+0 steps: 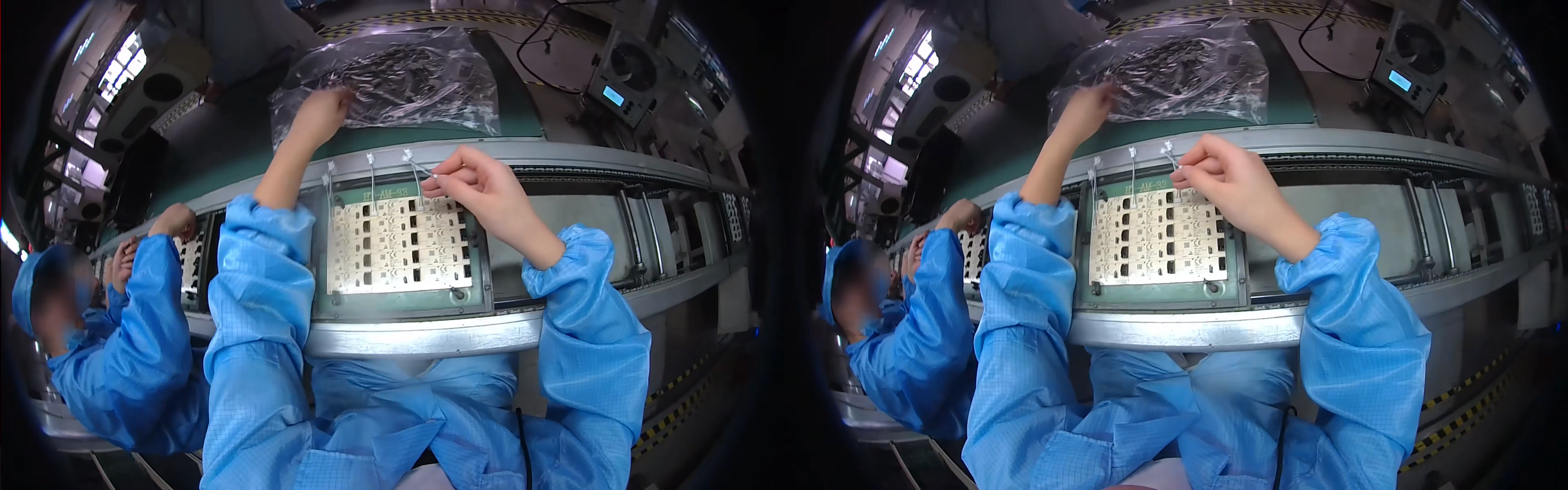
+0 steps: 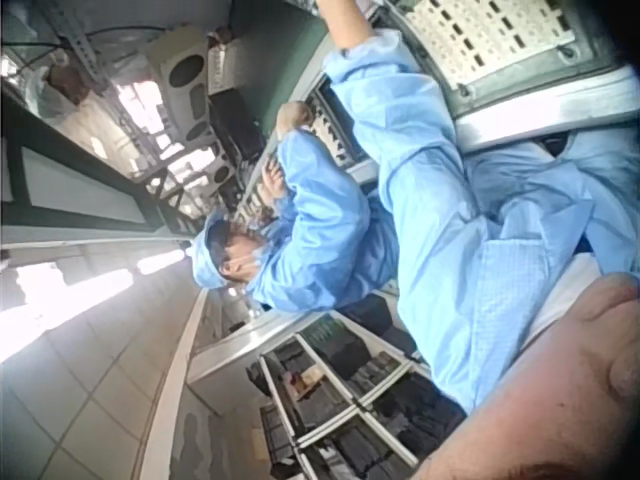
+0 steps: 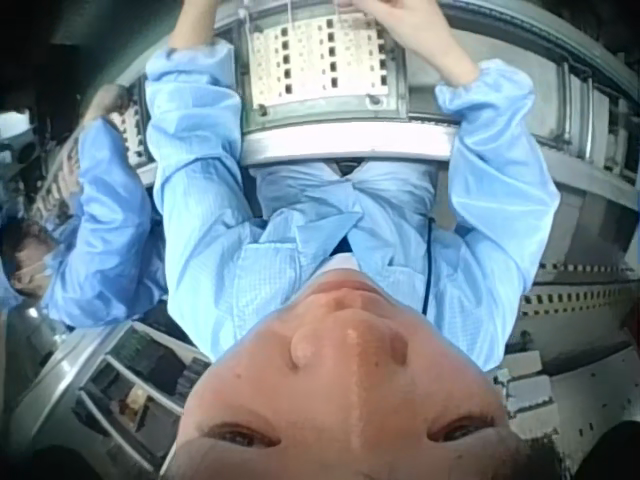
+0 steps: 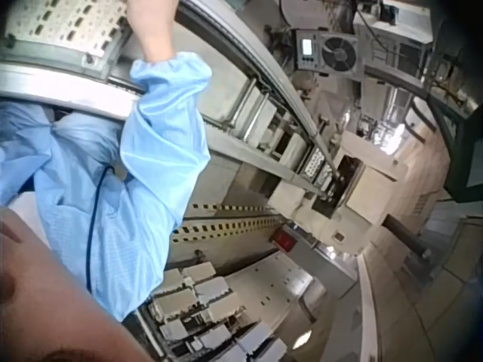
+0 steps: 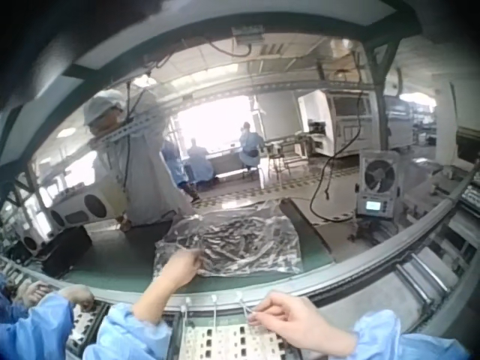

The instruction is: The person is inserting wires into a circuit board panel on a production line.

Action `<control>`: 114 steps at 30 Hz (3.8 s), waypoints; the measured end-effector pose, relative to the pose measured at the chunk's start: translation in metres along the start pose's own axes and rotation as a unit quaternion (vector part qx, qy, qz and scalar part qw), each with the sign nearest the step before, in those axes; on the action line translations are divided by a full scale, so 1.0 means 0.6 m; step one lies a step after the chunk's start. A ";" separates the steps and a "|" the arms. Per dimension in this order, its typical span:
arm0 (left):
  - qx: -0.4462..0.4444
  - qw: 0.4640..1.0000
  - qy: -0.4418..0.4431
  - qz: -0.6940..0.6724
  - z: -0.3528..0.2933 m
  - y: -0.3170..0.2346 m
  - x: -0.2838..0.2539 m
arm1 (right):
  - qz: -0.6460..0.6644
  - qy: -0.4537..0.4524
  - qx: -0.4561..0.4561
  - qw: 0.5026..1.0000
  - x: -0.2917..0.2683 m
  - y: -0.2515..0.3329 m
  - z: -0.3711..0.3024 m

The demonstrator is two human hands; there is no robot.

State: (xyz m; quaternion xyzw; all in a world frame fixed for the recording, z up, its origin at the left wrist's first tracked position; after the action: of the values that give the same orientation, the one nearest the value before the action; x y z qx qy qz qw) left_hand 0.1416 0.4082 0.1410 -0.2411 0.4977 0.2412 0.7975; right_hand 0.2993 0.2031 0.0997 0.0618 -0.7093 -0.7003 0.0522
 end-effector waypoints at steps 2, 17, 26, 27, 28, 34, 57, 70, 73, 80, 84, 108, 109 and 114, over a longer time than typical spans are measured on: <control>0.013 0.996 0.057 0.061 -0.005 0.009 0.017 | 0.002 -0.005 -0.005 1.000 -0.004 0.000 0.005; 0.118 0.982 0.136 -0.063 0.034 -0.062 0.073 | -0.043 -0.019 -0.024 0.999 -0.010 0.017 0.001; 0.100 0.966 0.199 -0.135 0.028 -0.048 0.098 | -0.163 -0.075 -0.126 0.976 0.013 0.053 -0.005; 0.091 0.967 0.193 -0.142 0.027 -0.044 0.095 | -0.190 -0.090 -0.124 0.970 0.023 0.054 0.000; 0.098 0.964 0.204 -0.140 0.026 -0.048 0.096 | -0.219 -0.107 -0.123 0.962 0.031 0.053 0.004; 0.108 0.956 0.218 -0.163 0.006 -0.042 0.094 | -0.306 -0.107 -0.141 0.936 0.085 0.050 0.009; -0.015 0.745 -0.117 -0.656 -0.087 0.004 -0.089 | -0.488 -0.077 -0.156 0.855 0.160 0.014 0.013; -0.078 0.858 -0.165 -0.480 -0.303 0.012 -0.208 | -0.515 0.089 -0.140 0.841 0.184 0.080 0.063; -0.080 0.847 -0.212 -0.482 -0.313 0.016 -0.226 | -0.524 -0.062 -0.238 0.815 0.125 0.168 0.236; -0.075 0.955 -0.279 -0.066 -0.311 -0.024 -0.285 | -0.389 0.089 -0.164 0.902 0.082 -0.022 0.668; -0.104 0.969 -0.200 0.099 -0.350 0.054 -0.210 | -0.587 0.107 -0.441 0.670 0.357 0.024 0.556; -0.226 0.957 -0.130 0.126 -0.328 0.157 -0.142 | -0.484 0.105 -0.125 0.860 0.036 0.053 0.500; -0.220 0.957 -0.140 0.129 -0.329 0.151 -0.145 | -0.409 0.141 -0.014 0.902 0.028 0.036 0.519; -0.239 0.949 -0.142 0.152 -0.349 0.158 -0.155 | -0.623 0.036 -0.075 0.778 0.091 0.032 0.615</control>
State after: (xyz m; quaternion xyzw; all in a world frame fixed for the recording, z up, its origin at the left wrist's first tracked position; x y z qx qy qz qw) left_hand -0.0960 0.3367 0.1306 -0.3095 0.3383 0.5032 0.7325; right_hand 0.1858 0.5584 0.1128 0.5105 -0.4588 -0.6288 -0.3654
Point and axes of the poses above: each hand's wrist, its own z-axis towards the middle knuckle, its own x-axis out of the palm, y = z × x, the point moved 10 cm from there along z, towards the middle knuckle, and after that the axes turned 10 degrees about x, right-handed, at the moved point
